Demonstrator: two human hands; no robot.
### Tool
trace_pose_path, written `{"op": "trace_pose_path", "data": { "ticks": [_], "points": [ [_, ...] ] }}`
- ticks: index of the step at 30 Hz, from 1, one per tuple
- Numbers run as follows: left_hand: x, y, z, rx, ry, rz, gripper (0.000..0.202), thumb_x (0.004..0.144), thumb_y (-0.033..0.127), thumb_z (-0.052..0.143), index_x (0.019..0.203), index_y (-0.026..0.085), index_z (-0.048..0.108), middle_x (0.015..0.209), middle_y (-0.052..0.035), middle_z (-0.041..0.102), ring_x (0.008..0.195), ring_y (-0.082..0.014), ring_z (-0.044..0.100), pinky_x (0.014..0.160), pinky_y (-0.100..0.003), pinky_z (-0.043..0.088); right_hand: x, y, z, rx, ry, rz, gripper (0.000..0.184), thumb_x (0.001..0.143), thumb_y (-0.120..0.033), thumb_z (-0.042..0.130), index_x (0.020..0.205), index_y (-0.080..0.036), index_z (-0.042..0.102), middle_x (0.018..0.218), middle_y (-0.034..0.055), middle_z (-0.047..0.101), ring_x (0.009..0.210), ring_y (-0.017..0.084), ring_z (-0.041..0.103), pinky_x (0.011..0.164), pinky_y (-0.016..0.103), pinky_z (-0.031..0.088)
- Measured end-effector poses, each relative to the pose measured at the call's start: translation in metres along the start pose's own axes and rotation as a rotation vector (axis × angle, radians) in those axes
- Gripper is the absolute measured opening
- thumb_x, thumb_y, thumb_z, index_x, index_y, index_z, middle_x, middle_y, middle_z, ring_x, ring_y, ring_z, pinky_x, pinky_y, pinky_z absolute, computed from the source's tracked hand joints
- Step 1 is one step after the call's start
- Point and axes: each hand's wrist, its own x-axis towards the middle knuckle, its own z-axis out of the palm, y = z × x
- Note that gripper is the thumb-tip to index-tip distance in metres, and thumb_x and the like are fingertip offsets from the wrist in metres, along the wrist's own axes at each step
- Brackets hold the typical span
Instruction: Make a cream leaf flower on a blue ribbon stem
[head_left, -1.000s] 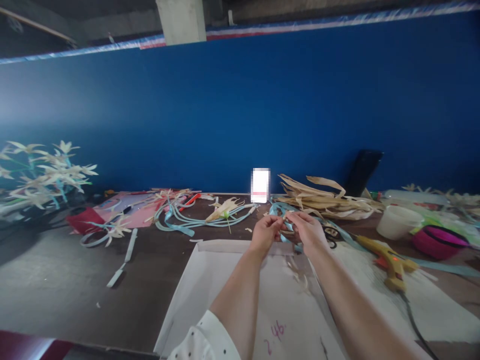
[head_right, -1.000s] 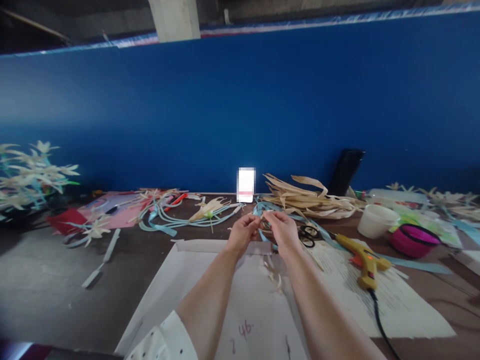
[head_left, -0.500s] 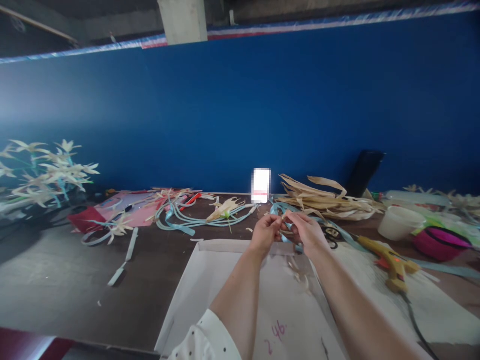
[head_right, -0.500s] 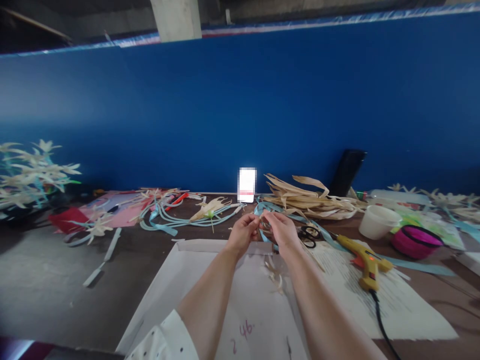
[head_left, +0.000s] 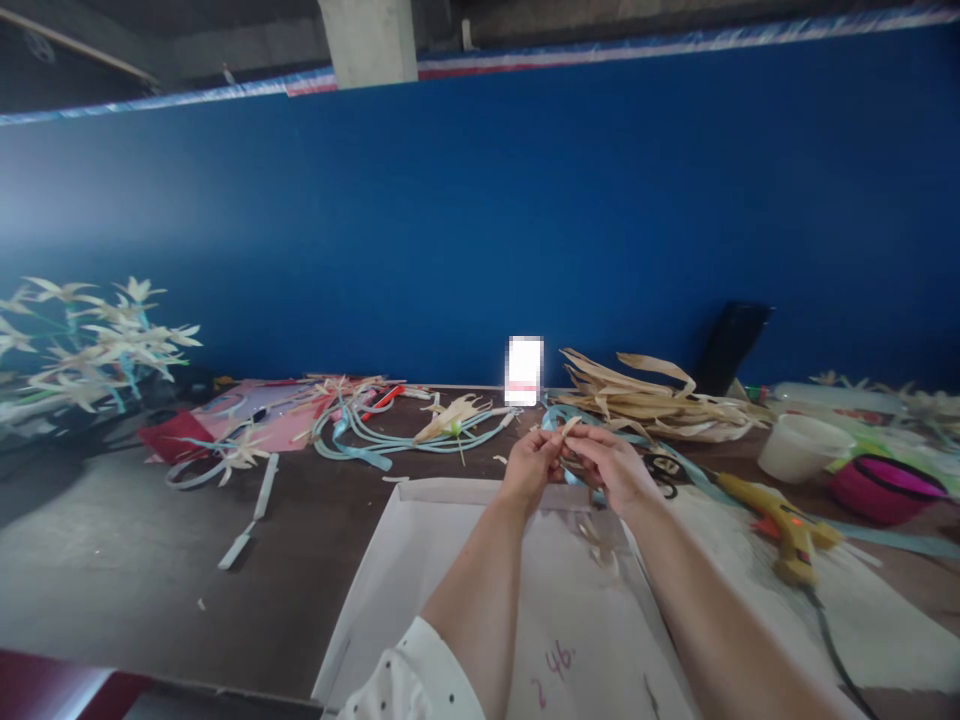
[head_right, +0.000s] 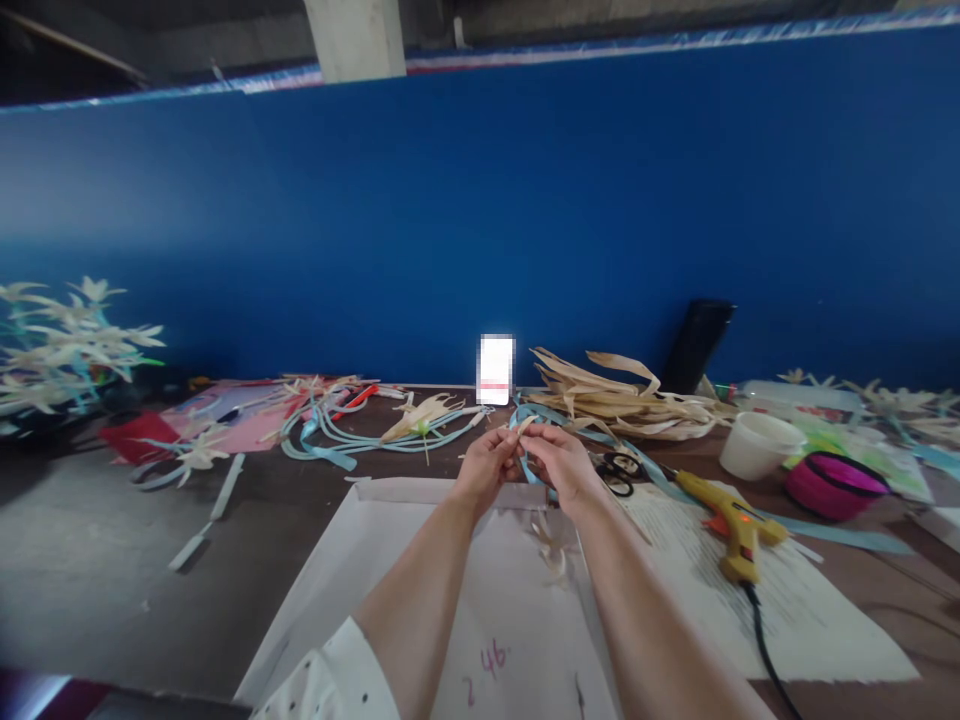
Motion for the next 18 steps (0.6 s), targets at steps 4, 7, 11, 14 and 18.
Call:
{"op": "trace_pose_path", "data": {
  "ticks": [4, 7, 11, 14, 18],
  "points": [
    [0.001, 0.0006, -0.0002, -0.01, 0.001, -0.005, 0.034, 0.064, 0.041, 0.071, 0.068, 0.012, 0.054, 0.055, 0.0028, 0.047, 0.042, -0.0021, 0.036, 0.04, -0.015, 0.032, -0.0006, -0.001, 0.0003, -0.04, 0.017, 0.001, 0.028, 0.061, -0.036, 0.067, 0.082, -0.017, 0.066, 0.054, -0.0036, 0.052, 0.038, 0.005, 0.032, 0.037, 0.02, 0.02],
    [0.0015, 0.0004, -0.0001, -0.02, 0.0, -0.01, 0.034, 0.064, 0.041, 0.071, 0.067, 0.012, 0.055, 0.053, 0.0034, 0.046, 0.041, -0.0022, 0.037, 0.04, -0.015, 0.032, 0.0003, 0.0004, -0.0005, -0.061, 0.023, -0.009, 0.024, 0.061, -0.035, 0.067, 0.077, -0.017, 0.066, 0.054, -0.0029, 0.054, 0.039, 0.006, 0.035, 0.038, 0.021, 0.021],
    [0.0006, -0.0001, 0.0011, -0.033, 0.02, -0.017, 0.035, 0.063, 0.041, 0.072, 0.067, 0.012, 0.055, 0.053, 0.0033, 0.047, 0.041, -0.0023, 0.038, 0.041, -0.016, 0.034, 0.0014, 0.0026, -0.0009, -0.058, 0.028, -0.032, 0.021, 0.061, -0.033, 0.067, 0.075, -0.017, 0.067, 0.058, -0.0017, 0.058, 0.043, 0.008, 0.042, 0.04, 0.021, 0.025],
    [-0.0006, 0.0003, 0.0016, -0.052, 0.031, -0.02, 0.036, 0.061, 0.042, 0.072, 0.068, 0.012, 0.055, 0.055, 0.003, 0.048, 0.042, -0.0023, 0.039, 0.042, -0.017, 0.035, 0.002, 0.0039, -0.0006, -0.036, 0.024, -0.052, 0.023, 0.061, -0.031, 0.067, 0.08, -0.017, 0.068, 0.061, -0.0007, 0.061, 0.047, 0.01, 0.047, 0.042, 0.021, 0.029],
    [-0.0005, 0.0014, 0.0006, -0.063, 0.02, -0.022, 0.037, 0.061, 0.044, 0.072, 0.068, 0.012, 0.055, 0.056, 0.0032, 0.049, 0.043, -0.0022, 0.038, 0.043, -0.017, 0.036, 0.0024, 0.0052, 0.0009, -0.022, 0.036, -0.049, 0.029, 0.06, -0.03, 0.068, 0.085, -0.016, 0.068, 0.063, 0.0002, 0.062, 0.048, 0.011, 0.05, 0.043, 0.022, 0.033]
  ]
}}
